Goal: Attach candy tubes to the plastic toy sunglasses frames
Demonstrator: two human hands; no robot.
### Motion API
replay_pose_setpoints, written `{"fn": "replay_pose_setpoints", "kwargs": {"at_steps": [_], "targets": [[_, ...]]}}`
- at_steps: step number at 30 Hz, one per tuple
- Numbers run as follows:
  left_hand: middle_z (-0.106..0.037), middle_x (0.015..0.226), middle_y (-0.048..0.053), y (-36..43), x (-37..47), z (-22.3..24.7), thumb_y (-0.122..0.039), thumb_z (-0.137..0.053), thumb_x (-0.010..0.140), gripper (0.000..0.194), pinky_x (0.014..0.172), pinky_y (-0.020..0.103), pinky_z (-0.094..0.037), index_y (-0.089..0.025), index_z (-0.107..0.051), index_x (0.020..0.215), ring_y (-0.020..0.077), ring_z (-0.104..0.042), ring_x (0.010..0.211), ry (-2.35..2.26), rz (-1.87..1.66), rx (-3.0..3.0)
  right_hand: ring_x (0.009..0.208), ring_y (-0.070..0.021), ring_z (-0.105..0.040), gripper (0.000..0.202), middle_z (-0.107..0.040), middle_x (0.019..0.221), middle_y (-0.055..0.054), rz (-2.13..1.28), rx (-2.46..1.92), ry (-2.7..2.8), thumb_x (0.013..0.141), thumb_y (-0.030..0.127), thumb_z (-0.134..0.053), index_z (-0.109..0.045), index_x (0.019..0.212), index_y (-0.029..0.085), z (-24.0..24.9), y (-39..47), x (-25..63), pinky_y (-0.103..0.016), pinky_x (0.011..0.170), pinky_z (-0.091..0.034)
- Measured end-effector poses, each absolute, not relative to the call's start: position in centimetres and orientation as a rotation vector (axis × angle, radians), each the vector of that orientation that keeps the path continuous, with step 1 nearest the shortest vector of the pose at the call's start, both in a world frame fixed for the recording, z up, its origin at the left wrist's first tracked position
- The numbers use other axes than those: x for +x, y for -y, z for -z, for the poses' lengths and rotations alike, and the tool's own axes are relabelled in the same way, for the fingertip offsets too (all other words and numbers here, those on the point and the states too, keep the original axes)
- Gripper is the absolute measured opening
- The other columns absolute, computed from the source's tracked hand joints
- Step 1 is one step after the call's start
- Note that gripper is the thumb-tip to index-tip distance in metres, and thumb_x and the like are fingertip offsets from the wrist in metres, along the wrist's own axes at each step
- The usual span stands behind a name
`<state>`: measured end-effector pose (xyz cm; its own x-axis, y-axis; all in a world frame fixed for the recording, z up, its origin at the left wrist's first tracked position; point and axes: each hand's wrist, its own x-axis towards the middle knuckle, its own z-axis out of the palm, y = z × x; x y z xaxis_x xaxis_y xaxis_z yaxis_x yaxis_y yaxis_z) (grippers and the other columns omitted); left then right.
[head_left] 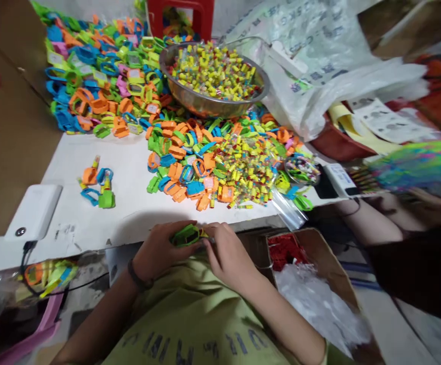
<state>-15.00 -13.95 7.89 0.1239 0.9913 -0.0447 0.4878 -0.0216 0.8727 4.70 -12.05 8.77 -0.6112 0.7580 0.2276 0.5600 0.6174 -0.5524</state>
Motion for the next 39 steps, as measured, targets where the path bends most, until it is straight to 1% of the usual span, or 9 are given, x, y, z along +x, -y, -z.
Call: {"fn": "replay_pose_setpoints", "kwargs": {"at_steps": [3, 6, 10, 14, 18, 23, 27, 35, 39], "targets": [[-0.079, 0.096, 0.004, 13.5, -14.8, -7.6, -0.042, -0.073, 0.074, 0.04, 0.077, 0.033, -0.056, -0.021, -0.074, 0.108, 0.025, -0.073, 0.083, -1.375, -0.73, 1.578, 0.083, -0.0257, -0.056, 0.015, -0.062, 0.09, -0.012, -0.436, -1.099, 2.538, 0.098, 0.027, -0.046, -0.055, 0.105, 0.017, -8.8, 12.5, 5.2, -0.038, 0.073, -0.046], [-0.079, 0.093, 0.004, 13.1, -14.6, -7.6, -0.042, -0.073, 0.072, 0.038, 0.074, 0.032, -0.056, -0.018, -0.076, 0.102, 0.0259, -0.072, 0.083, -1.279, -0.631, 1.481, 0.069, -0.0217, -0.054, 0.023, -0.06, 0.075, -0.007, -0.321, -1.121, 2.596, 0.1, 0.036, -0.044, -0.055, 0.09, 0.019, -9.0, 13.2, 5.7, -0.032, 0.063, -0.04], [-0.078, 0.08, 0.001, 12.9, -14.7, -8.1, -0.035, -0.068, 0.077, 0.03, 0.064, 0.029, -0.054, -0.017, -0.076, 0.099, 0.0231, -0.069, 0.072, -1.159, -0.5, 1.329, 0.059, -0.0185, -0.051, 0.027, -0.06, 0.069, -0.005, -0.227, -1.093, 2.698, 0.101, 0.033, -0.038, -0.056, 0.086, 0.019, -9.4, 14.0, 5.3, -0.031, 0.057, -0.034], [-0.078, 0.084, 0.0, 12.8, -15.2, -7.6, -0.037, -0.068, 0.077, 0.031, 0.07, 0.029, -0.055, -0.018, -0.075, 0.101, 0.0242, -0.07, 0.078, -1.171, -0.524, 1.368, 0.064, -0.0202, -0.055, 0.027, -0.063, 0.072, -0.006, -0.284, -1.091, 2.704, 0.1, 0.034, -0.041, -0.059, 0.088, 0.019, -8.8, 13.5, 5.0, -0.032, 0.06, -0.038], [-0.076, 0.102, 0.004, 12.7, -18.0, -6.5, -0.045, -0.064, 0.083, 0.04, 0.079, 0.032, -0.056, -0.021, -0.067, 0.114, 0.0255, -0.071, 0.09, -1.475, -0.637, 1.516, 0.086, -0.025, -0.065, 0.033, -0.071, 0.097, -0.011, -0.387, -1.333, 2.46, 0.097, 0.045, -0.052, -0.059, 0.117, 0.02, -6.7, 11.3, 7.9, -0.034, 0.073, -0.046], [-0.065, 0.123, 0.013, 12.5, -25.2, -6.5, -0.055, -0.055, 0.086, 0.061, 0.092, 0.042, -0.052, -0.018, -0.05, 0.135, 0.0301, -0.064, 0.108, -2.142, -0.771, 1.451, 0.092, -0.0252, -0.069, 0.035, -0.072, 0.109, -0.011, -0.365, -1.894, 2.216, 0.1, 0.038, -0.038, -0.061, 0.12, 0.021, -4.1, 7.3, 13.8, -0.031, 0.07, -0.048], [-0.054, 0.135, 0.022, 11.6, -29.8, -5.8, -0.046, -0.05, 0.089, 0.066, 0.106, 0.05, -0.041, -0.009, -0.04, 0.143, 0.0367, -0.051, 0.126, -2.463, -0.966, 1.515, 0.087, -0.0249, -0.069, 0.034, -0.074, 0.101, -0.008, -0.481, -2.021, 2.238, 0.099, 0.041, -0.037, -0.061, 0.117, 0.024, -3.5, 5.1, 15.1, -0.028, 0.062, -0.043], [-0.055, 0.131, 0.023, 8.8, -34.3, -3.7, -0.034, -0.05, 0.09, 0.059, 0.107, 0.054, -0.036, -0.007, -0.043, 0.142, 0.0376, -0.048, 0.126, -2.736, -0.834, 1.488, 0.074, -0.024, -0.066, 0.03, -0.07, 0.084, -0.008, -0.638, -2.012, 2.142, 0.095, 0.046, -0.038, -0.056, 0.093, 0.022, -2.6, 4.2, 13.4, -0.027, 0.059, -0.037], [-0.035, 0.15, 0.027, 8.9, -34.4, -3.4, -0.043, -0.052, 0.091, 0.07, 0.11, 0.06, -0.029, -0.01, -0.034, 0.15, 0.042, -0.035, 0.138, -2.742, -0.671, 1.452, 0.062, -0.0224, -0.061, 0.027, -0.064, 0.072, -0.004, -0.599, -1.973, 2.043, 0.091, 0.049, -0.042, -0.05, 0.089, 0.023, -2.0, 5.3, 12.4, -0.027, 0.056, -0.035]]}}
